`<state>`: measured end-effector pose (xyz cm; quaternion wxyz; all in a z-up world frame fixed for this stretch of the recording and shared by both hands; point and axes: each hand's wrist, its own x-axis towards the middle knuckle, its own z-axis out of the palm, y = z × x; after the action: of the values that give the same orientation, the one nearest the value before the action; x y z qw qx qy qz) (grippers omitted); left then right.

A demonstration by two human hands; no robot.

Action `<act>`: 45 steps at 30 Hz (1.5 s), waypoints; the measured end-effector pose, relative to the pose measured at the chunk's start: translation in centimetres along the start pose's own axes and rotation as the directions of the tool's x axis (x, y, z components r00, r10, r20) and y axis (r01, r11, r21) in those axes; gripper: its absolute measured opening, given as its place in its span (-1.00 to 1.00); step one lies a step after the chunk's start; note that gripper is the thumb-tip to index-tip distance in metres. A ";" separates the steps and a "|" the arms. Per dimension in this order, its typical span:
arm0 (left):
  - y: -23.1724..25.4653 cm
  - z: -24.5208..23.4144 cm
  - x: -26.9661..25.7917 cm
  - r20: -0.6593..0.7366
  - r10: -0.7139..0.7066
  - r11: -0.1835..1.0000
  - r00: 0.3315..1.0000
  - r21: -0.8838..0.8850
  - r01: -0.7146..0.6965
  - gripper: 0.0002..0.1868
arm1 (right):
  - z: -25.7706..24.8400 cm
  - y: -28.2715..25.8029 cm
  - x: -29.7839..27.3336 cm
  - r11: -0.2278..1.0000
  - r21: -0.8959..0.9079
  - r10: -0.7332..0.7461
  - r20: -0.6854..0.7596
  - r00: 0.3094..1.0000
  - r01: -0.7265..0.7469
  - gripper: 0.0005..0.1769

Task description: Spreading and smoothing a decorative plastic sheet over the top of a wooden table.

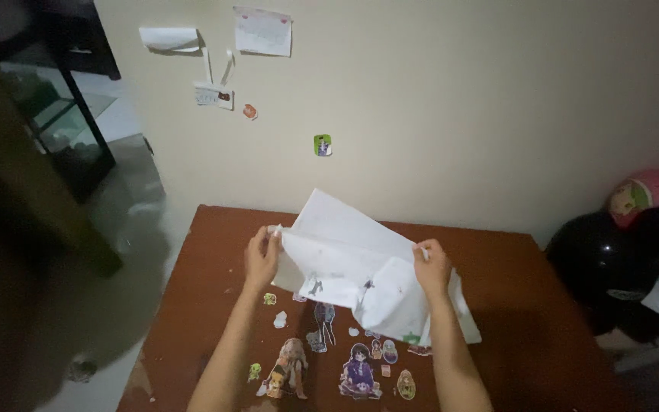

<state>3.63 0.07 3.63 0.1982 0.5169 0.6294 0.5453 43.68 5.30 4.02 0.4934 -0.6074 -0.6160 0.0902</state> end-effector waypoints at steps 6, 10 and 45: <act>6.2 -1.4 0.0 -0.052 -0.054 0.998 0.997 -0.040 0.052 -0.71 | -2.7 2.6 0.5 0.990 0.127 0.066 0.030 0.997 -0.069 -0.82; 2.6 -1.1 1.1 -0.154 0.119 0.987 0.981 -0.089 -0.134 -0.73 | -4.0 4.0 1.5 0.973 0.010 0.230 -0.022 0.973 -0.230 -0.87; -2.2 4.0 -3.9 0.205 -0.260 0.917 0.944 -0.253 0.307 -0.54 | -2.1 -3.5 1.9 0.949 0.276 0.204 -0.158 0.966 -0.155 -0.87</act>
<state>7.46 -1.06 -0.87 0.3987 0.4303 0.5951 0.5494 43.33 5.05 8.48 0.6138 -0.5966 -0.4922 0.1584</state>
